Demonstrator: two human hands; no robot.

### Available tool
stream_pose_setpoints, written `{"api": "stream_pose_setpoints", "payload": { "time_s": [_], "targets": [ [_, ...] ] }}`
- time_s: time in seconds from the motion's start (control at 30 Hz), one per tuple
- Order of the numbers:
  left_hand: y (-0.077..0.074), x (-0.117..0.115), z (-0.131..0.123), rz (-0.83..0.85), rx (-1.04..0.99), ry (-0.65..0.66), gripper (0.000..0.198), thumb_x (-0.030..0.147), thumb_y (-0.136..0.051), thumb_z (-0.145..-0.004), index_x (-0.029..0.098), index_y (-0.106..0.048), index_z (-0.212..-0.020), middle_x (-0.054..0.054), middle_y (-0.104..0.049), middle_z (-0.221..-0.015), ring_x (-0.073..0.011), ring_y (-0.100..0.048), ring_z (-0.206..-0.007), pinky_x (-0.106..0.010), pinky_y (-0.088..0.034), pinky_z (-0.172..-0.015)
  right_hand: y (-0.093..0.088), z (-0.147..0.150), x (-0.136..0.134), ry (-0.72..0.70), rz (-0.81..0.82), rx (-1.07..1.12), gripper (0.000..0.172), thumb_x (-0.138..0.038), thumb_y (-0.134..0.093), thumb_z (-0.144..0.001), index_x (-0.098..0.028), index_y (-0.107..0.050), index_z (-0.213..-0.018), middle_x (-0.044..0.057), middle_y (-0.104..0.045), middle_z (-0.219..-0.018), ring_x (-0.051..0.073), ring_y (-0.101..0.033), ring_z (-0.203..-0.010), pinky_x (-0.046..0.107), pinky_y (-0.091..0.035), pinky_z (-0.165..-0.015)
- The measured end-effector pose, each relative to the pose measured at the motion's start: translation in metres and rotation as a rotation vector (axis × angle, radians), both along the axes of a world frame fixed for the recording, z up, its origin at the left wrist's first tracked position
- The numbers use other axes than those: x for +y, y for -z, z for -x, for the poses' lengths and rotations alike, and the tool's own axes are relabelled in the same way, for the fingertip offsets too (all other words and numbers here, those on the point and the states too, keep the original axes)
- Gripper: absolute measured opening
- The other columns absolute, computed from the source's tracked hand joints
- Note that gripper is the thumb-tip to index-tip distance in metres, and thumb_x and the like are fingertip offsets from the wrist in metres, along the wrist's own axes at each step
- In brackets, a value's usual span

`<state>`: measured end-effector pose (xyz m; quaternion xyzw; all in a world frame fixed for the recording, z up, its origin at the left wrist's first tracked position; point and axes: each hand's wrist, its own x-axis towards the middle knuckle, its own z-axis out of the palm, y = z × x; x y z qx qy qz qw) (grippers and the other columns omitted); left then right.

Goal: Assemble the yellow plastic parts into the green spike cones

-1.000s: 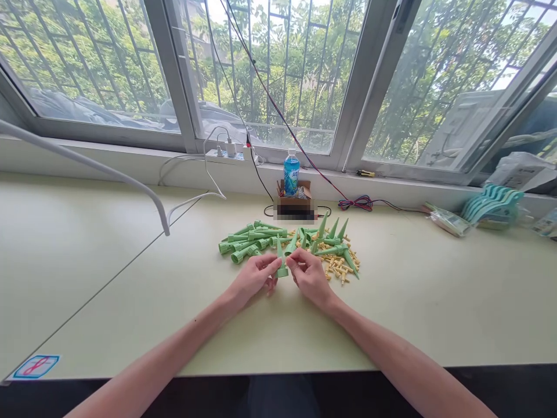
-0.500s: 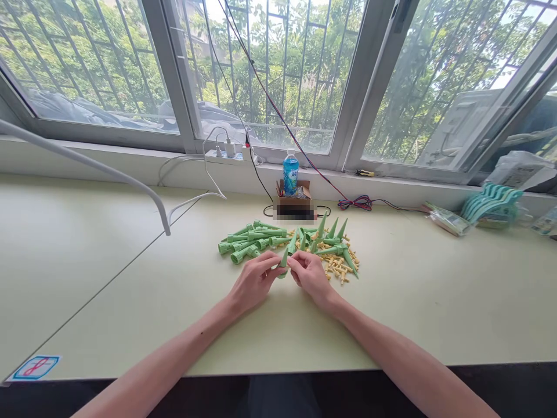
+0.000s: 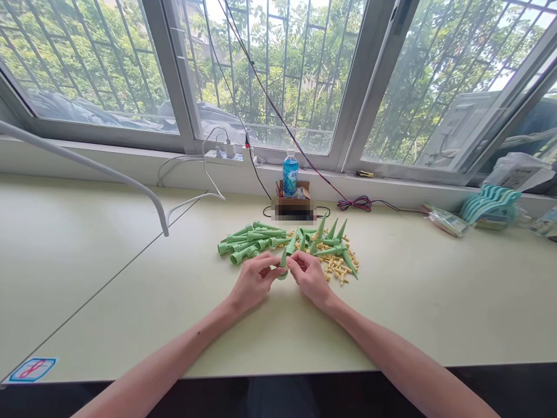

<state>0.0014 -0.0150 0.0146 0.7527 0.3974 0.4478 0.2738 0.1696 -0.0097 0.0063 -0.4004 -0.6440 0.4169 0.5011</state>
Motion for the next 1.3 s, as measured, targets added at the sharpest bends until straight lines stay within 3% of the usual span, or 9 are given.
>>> {"api": "stream_pose_setpoints", "payload": {
  "time_s": [0.23,0.37,0.67,0.97,1.3],
  "targets": [
    [-0.0064,-0.0017,0.0015,0.367,-0.092,0.059,0.034,0.049,-0.06,-0.086,0.016,-0.063,-0.076,0.007,-0.044,-0.041,-0.0072,-0.038,-0.032,-0.019,-0.034,-0.036,-0.0023,-0.0005,-0.0019,-0.016,-0.08,-0.043,0.03,-0.042,-0.055,-0.091,-0.019,-0.054,-0.072,-0.003,-0.044,-0.063,0.01,-0.033,-0.052,0.025,-0.025,-0.048],
    [-0.0074,-0.0003,0.0026,0.474,-0.11,0.108,0.039,0.055,-0.059,-0.085,0.016,-0.063,-0.08,0.006,-0.048,-0.04,-0.0078,-0.039,-0.032,-0.02,-0.035,-0.036,-0.0036,0.0,-0.0023,-0.017,-0.083,-0.04,0.034,-0.046,-0.055,-0.09,-0.019,-0.052,-0.071,-0.004,-0.043,-0.062,0.01,-0.031,-0.051,0.024,-0.025,-0.047],
    [-0.0088,0.0036,-0.0018,0.457,-0.243,0.119,0.038,0.053,-0.054,-0.09,0.016,-0.061,-0.081,0.005,-0.047,-0.049,-0.0088,-0.044,-0.042,-0.02,-0.04,-0.041,-0.0019,0.0038,-0.0044,-0.042,-0.096,0.019,0.032,-0.047,-0.067,-0.083,-0.02,-0.05,-0.075,-0.006,-0.041,-0.062,0.009,-0.032,-0.05,0.023,-0.026,-0.047],
    [-0.002,0.0044,-0.0033,0.542,-0.299,0.212,0.044,0.054,-0.054,-0.089,0.017,-0.049,-0.067,0.004,-0.045,-0.052,-0.0077,-0.043,-0.044,-0.019,-0.039,-0.041,-0.0024,0.0044,-0.0065,0.025,-0.221,-0.152,0.035,-0.045,-0.066,-0.083,-0.021,-0.044,-0.07,-0.007,-0.035,-0.054,0.01,-0.03,-0.051,0.024,-0.026,-0.049],
    [-0.0011,0.0029,-0.0028,0.55,-0.265,0.208,0.047,0.058,-0.053,-0.088,0.016,-0.053,-0.067,0.004,-0.047,-0.047,-0.0085,-0.044,-0.041,-0.02,-0.038,-0.041,-0.0026,0.0052,-0.0079,0.02,-0.256,-0.236,0.036,-0.046,-0.062,-0.086,-0.021,-0.043,-0.069,-0.007,-0.036,-0.056,0.01,-0.031,-0.052,0.024,-0.026,-0.049]
  ]
}}
